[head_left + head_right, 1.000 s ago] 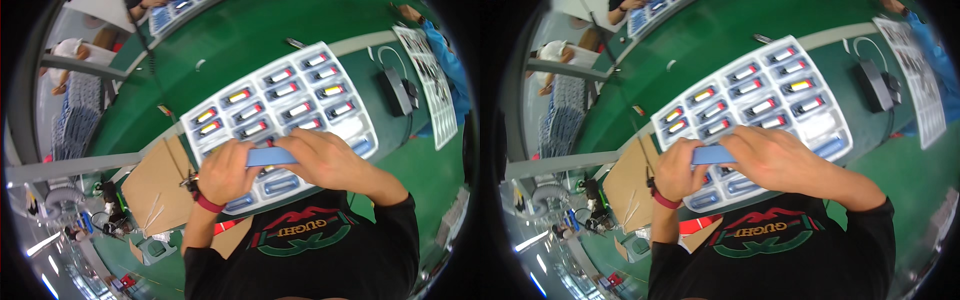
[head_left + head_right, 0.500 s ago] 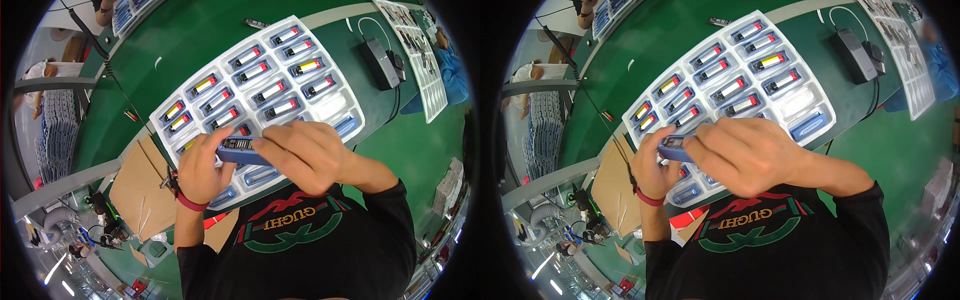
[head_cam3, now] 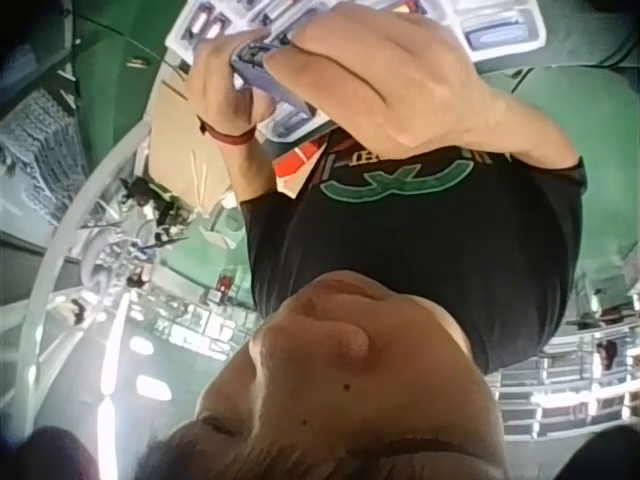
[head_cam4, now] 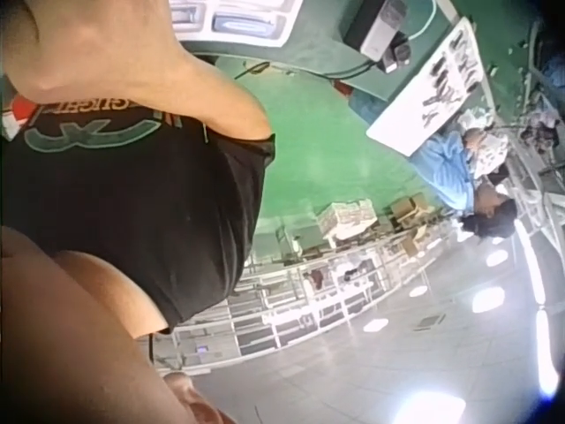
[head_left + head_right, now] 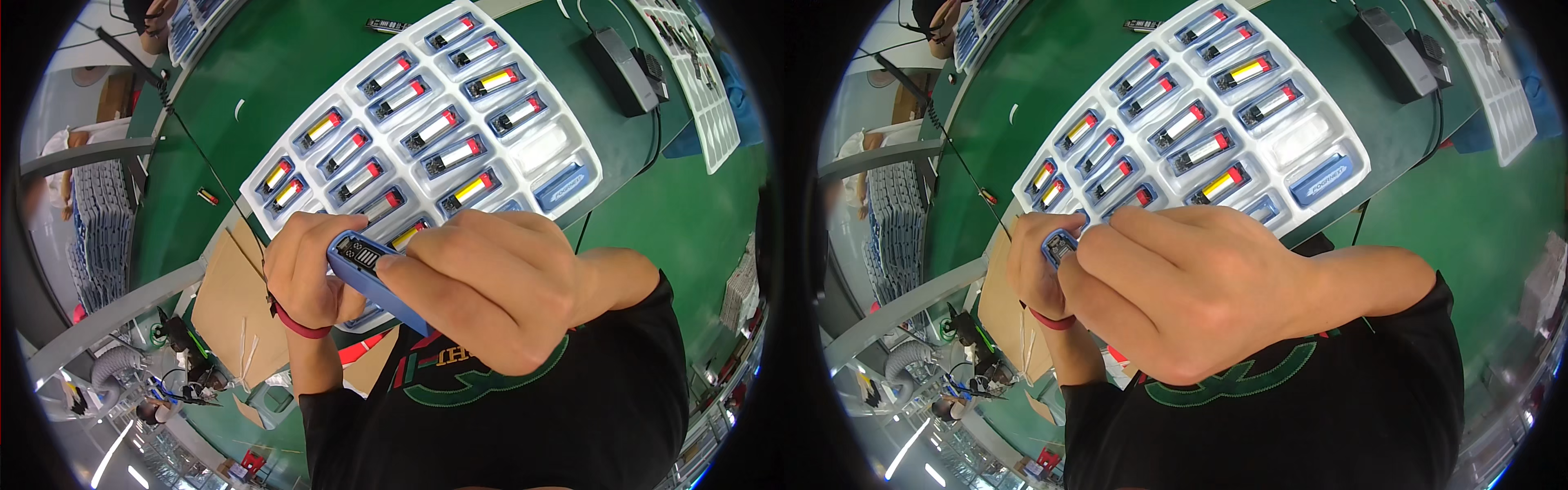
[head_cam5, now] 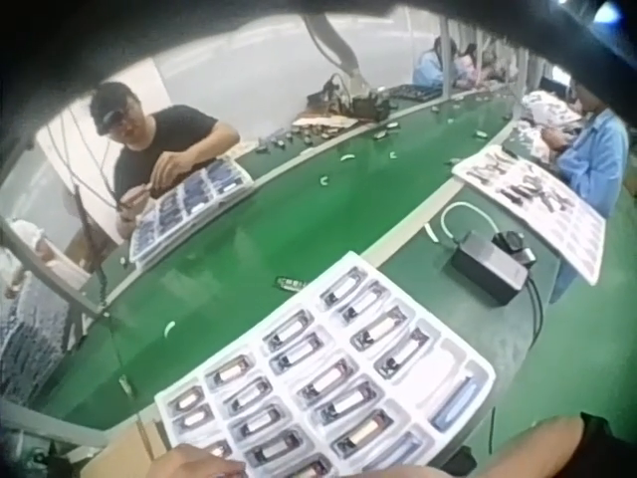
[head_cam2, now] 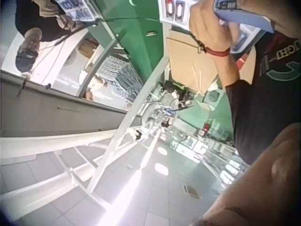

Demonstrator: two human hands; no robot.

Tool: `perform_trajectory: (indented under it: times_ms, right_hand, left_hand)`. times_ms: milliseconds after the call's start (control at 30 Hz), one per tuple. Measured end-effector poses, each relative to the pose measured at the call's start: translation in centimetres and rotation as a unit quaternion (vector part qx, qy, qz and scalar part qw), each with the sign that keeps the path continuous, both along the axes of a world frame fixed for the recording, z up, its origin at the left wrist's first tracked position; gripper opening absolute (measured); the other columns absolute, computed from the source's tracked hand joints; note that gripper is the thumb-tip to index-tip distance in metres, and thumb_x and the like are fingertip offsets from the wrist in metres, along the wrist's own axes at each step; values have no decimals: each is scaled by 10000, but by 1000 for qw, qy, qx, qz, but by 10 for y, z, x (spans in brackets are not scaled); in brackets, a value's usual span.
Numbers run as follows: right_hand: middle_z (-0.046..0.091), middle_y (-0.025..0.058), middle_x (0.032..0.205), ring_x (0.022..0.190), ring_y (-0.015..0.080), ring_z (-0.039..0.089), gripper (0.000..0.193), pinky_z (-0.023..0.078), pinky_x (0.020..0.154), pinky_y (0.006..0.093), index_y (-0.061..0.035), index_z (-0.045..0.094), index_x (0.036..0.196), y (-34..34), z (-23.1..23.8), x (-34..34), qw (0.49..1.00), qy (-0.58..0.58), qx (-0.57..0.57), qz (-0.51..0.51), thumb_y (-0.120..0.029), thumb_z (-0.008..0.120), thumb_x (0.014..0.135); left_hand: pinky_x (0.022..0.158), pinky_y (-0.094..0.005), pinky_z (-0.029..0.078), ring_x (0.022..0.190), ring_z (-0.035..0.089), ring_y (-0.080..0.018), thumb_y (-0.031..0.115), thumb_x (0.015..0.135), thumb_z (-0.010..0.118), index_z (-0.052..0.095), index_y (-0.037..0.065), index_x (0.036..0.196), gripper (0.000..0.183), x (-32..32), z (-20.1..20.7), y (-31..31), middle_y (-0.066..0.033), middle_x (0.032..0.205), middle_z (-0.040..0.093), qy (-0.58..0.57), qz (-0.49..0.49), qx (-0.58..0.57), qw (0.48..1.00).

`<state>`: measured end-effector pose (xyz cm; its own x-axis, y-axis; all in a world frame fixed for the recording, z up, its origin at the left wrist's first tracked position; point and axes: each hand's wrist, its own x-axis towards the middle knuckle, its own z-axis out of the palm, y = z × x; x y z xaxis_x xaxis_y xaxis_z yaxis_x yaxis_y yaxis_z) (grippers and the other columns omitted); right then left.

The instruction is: The person assembles electronic components by hand, inserting small batteries into blue plastic housings and placing the assembled components into an organized tray.

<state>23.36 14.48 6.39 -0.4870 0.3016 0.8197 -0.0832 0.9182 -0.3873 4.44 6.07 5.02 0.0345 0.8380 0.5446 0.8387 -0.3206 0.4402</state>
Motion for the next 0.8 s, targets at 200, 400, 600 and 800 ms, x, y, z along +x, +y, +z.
perform_trajectory:
  times_ms: [200, 400, 600, 800]
  right_hand:
    - [567, 147, 746, 514, 174, 557, 311, 426, 370, 249, 105, 628, 881, -5, -1, 4, 999, -12, -28, -10, -33, 671, 606]
    - [560, 141, 761, 555, 192, 583, 295, 467, 412, 265, 91, 626, 889, -3, 1, 12, 993, -89, -72, 11, -27, 675, 623]
    - [487, 94, 709, 574, 216, 572, 220, 455, 455, 319, 23, 532, 859, 3, -13, 15, 979, -174, -105, 8, -36, 594, 656]
    - [535, 98, 737, 620, 258, 602, 276, 481, 511, 354, -2, 546, 941, 4, -32, 13, 969, -175, -171, -34, -46, 675, 701]
  left_hand:
    - [519, -282, 457, 590, 602, -231, 152, 635, 664, 639, 0, 847, 262, 1, 1, 0, -96, 693, 605, 4, -37, -20, 999]
    - [528, -295, 465, 603, 605, -250, 144, 640, 667, 636, -8, 852, 263, 0, -1, 5, -109, 704, 605, 4, -65, -33, 997]
    - [500, -333, 440, 567, 570, -280, 124, 663, 695, 601, -2, 863, 254, -2, -8, 3, -117, 700, 579, 23, -101, -82, 991]
    - [514, -348, 425, 581, 546, -282, 149, 684, 713, 594, 23, 854, 242, 6, -20, 8, -101, 716, 552, 24, -31, -129, 991]
